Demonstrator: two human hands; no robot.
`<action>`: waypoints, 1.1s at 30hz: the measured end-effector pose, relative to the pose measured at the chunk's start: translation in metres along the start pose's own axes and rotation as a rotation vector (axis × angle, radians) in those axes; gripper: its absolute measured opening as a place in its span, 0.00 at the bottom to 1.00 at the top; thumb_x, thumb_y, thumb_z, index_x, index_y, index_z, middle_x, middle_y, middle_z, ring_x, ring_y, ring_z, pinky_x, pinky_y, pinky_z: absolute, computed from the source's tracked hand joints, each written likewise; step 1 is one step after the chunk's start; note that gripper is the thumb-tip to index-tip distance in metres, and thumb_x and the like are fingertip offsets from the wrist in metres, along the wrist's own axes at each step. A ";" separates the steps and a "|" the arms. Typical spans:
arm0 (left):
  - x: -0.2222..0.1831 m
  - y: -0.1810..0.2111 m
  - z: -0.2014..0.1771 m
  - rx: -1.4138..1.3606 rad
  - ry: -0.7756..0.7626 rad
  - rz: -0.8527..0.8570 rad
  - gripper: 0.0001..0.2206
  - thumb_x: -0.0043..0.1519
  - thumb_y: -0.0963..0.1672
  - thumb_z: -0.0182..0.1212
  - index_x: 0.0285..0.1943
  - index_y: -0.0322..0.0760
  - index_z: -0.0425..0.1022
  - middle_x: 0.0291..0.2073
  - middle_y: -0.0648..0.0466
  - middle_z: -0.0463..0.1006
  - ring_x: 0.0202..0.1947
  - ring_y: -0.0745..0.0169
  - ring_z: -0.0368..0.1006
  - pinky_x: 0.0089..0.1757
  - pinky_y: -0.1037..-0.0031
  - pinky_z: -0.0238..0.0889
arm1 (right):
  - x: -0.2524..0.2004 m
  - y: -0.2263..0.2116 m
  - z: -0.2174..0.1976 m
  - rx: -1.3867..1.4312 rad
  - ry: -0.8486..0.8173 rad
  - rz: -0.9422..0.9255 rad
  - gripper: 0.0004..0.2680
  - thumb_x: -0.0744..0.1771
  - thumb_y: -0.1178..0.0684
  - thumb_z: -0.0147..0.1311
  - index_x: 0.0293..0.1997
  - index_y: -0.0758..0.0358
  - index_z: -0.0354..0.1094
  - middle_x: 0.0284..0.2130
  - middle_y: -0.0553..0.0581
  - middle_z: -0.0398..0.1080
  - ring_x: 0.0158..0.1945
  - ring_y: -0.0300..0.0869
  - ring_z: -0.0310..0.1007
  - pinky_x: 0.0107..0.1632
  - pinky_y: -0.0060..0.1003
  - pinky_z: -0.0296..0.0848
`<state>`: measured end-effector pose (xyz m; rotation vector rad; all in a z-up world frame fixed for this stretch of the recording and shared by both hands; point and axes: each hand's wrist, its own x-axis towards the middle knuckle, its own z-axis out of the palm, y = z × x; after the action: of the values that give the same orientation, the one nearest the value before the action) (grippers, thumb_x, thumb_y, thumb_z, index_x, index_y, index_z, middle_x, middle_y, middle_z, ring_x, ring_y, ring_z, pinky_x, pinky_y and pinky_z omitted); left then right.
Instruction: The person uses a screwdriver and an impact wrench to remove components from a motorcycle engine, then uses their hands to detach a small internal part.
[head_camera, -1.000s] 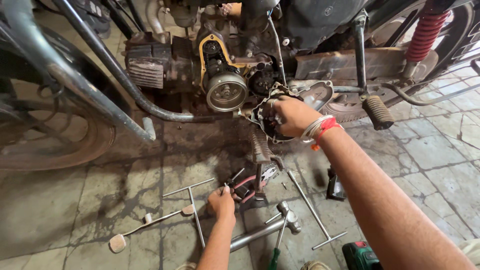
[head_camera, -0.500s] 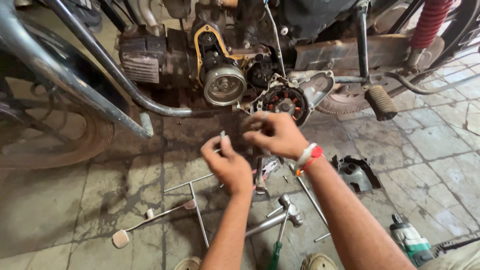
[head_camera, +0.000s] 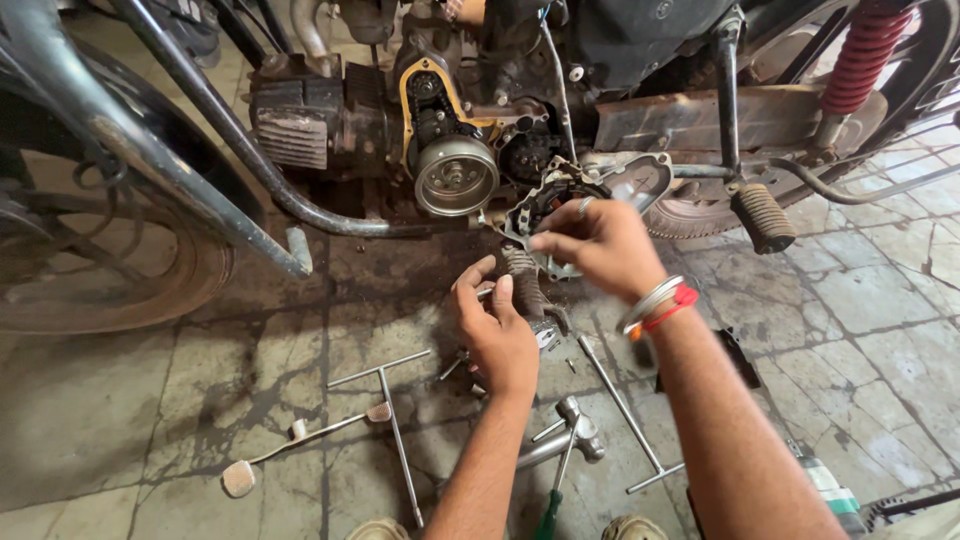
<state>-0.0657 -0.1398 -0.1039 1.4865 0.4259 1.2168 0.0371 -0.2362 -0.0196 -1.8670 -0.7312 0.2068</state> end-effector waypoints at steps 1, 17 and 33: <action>0.000 -0.001 0.001 -0.029 -0.008 -0.152 0.10 0.64 0.38 0.59 0.54 0.33 0.73 0.45 0.49 0.77 0.41 0.58 0.74 0.43 0.69 0.68 | 0.001 -0.003 -0.008 -0.214 0.046 0.007 0.07 0.63 0.53 0.68 0.38 0.64 0.79 0.26 0.52 0.78 0.28 0.32 0.72 0.33 0.30 0.73; 0.006 0.005 0.015 -0.549 -0.014 -0.545 0.08 0.64 0.36 0.55 0.52 0.31 0.71 0.42 0.53 0.78 0.39 0.69 0.73 0.42 0.77 0.68 | -0.003 -0.019 -0.010 -0.498 -0.371 -0.165 0.10 0.60 0.49 0.68 0.40 0.60 0.80 0.30 0.54 0.81 0.33 0.38 0.80 0.40 0.36 0.76; 0.025 -0.004 0.005 -0.712 -0.348 -0.663 0.12 0.67 0.38 0.52 0.58 0.30 0.71 0.48 0.49 0.81 0.41 0.67 0.75 0.45 0.75 0.71 | -0.003 -0.012 -0.008 -0.503 -0.185 -0.119 0.09 0.61 0.52 0.67 0.40 0.61 0.78 0.27 0.57 0.79 0.29 0.39 0.78 0.36 0.36 0.76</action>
<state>-0.0499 -0.1217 -0.0955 0.8035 0.1846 0.4753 0.0336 -0.2414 -0.0066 -2.2893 -1.0941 0.1261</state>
